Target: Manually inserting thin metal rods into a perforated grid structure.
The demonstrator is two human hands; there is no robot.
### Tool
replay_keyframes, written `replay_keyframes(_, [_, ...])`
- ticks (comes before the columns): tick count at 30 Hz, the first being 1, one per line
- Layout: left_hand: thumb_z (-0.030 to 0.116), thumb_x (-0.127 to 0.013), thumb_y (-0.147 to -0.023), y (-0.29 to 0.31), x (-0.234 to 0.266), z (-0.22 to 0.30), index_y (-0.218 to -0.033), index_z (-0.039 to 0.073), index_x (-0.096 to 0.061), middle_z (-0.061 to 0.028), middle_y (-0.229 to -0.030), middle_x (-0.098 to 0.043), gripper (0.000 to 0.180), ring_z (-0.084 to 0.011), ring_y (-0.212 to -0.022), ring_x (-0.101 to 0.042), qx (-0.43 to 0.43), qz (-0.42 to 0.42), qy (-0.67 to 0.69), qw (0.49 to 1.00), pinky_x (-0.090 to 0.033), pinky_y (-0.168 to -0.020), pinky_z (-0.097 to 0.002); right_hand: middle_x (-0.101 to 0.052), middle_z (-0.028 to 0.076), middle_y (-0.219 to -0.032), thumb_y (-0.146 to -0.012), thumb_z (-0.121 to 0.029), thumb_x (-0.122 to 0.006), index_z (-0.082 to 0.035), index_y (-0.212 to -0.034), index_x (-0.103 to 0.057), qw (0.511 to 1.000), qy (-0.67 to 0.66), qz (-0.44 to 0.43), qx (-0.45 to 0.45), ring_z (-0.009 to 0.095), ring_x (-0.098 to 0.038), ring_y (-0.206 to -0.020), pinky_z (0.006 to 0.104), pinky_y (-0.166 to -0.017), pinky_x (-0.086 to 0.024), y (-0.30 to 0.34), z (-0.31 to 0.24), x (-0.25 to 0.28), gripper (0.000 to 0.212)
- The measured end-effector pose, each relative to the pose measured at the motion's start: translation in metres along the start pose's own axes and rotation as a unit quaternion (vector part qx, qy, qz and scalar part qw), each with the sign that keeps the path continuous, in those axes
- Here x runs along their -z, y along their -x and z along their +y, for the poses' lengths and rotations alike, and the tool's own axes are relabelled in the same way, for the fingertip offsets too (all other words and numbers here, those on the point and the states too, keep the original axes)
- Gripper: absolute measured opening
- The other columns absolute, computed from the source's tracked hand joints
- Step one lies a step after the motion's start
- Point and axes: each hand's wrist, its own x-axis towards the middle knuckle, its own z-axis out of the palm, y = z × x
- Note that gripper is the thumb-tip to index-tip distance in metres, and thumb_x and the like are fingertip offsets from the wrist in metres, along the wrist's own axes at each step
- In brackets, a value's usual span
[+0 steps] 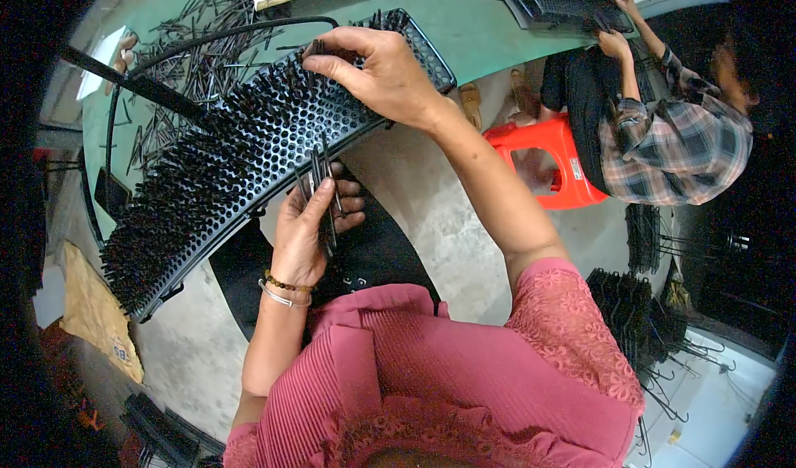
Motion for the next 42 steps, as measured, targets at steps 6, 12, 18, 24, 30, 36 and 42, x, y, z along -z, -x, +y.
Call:
replay_keyframes(6, [0.020,-0.054,-0.093,0.000,0.000,0.002,-0.117,-0.001,-0.048,-0.0125,-0.094,-0.061,0.033,-0.0196,-0.081,-0.063,0.003,-0.012,-0.007,1.000,-0.055,-0.071,-0.0307,-0.068,0.006,-0.087,-0.081,-0.006,-0.065,-0.001,-0.093,-0.067,0.995,0.045,0.000,0.086,0.013,-0.063,-0.080,0.0253,-0.073,-0.050,0.000,0.006,-0.002,0.014])
replay_keyframes(12, [0.019,-0.054,-0.092,-0.001,0.001,0.002,-0.118,-0.002,-0.048,-0.0119,-0.094,-0.062,0.034,-0.0187,-0.081,-0.063,0.012,-0.012,-0.006,1.000,-0.055,-0.071,-0.0302,-0.068,0.007,-0.087,-0.078,-0.009,-0.068,-0.004,-0.091,-0.068,0.987,0.060,-0.009,0.148,0.018,-0.063,-0.079,0.0279,-0.073,-0.048,-0.002,0.012,0.003,0.014])
replay_keyframes(18, [0.018,-0.054,-0.092,0.000,0.001,0.002,-0.118,-0.002,-0.048,-0.0121,-0.094,-0.062,0.034,-0.0191,-0.082,-0.063,0.016,-0.012,0.000,1.000,-0.055,-0.072,-0.0302,-0.068,0.006,-0.087,-0.077,-0.013,-0.070,-0.007,-0.090,-0.069,0.994,0.027,-0.003,0.110,0.020,-0.061,-0.076,0.0294,-0.070,-0.045,-0.001,0.017,0.003,0.014])
replay_keyframes(24, [0.017,-0.054,-0.093,0.001,0.002,0.002,-0.118,-0.003,-0.048,-0.0129,-0.094,-0.061,0.033,-0.0200,-0.083,-0.063,0.017,-0.023,0.004,1.000,-0.055,-0.073,-0.0308,-0.068,0.004,-0.087,-0.078,-0.008,-0.068,-0.004,-0.090,-0.069,0.990,0.078,-0.026,0.116,0.017,-0.061,-0.083,0.0288,-0.076,-0.047,0.003,0.013,0.003,0.013])
replay_keyframes(30, [0.016,-0.053,-0.093,0.002,0.001,0.003,-0.118,-0.003,-0.048,-0.0133,-0.094,-0.061,0.033,-0.0201,-0.082,-0.063,0.019,-0.023,0.004,1.000,-0.055,-0.073,-0.0309,-0.069,0.004,-0.088,-0.075,-0.009,-0.071,-0.006,-0.095,-0.069,0.983,0.110,-0.010,0.147,0.017,-0.061,-0.082,0.0291,-0.077,-0.045,0.005,0.010,-0.006,0.020])
replay_keyframes(36, [0.015,-0.053,-0.093,0.001,0.001,0.003,-0.119,-0.004,-0.047,-0.0136,-0.094,-0.061,0.033,-0.0201,-0.083,-0.063,0.018,-0.026,-0.001,1.000,-0.055,-0.073,-0.0306,-0.068,0.005,-0.087,-0.074,-0.010,-0.072,-0.009,-0.098,-0.068,0.965,0.160,-0.018,0.207,0.016,-0.063,-0.079,0.0298,-0.076,-0.044,0.006,0.012,-0.008,0.025])
replay_keyframes(42, [0.016,-0.053,-0.093,0.003,-0.004,0.006,-0.120,-0.004,-0.047,-0.0145,-0.097,-0.062,0.034,-0.0210,-0.084,-0.063,0.021,-0.029,-0.005,0.999,-0.055,-0.073,-0.0310,-0.067,0.006,-0.089,-0.075,-0.010,-0.070,-0.008,-0.097,-0.068,0.951,0.198,0.028,0.235,0.020,-0.063,-0.081,0.0309,-0.076,-0.045,0.010,0.011,-0.009,0.022])
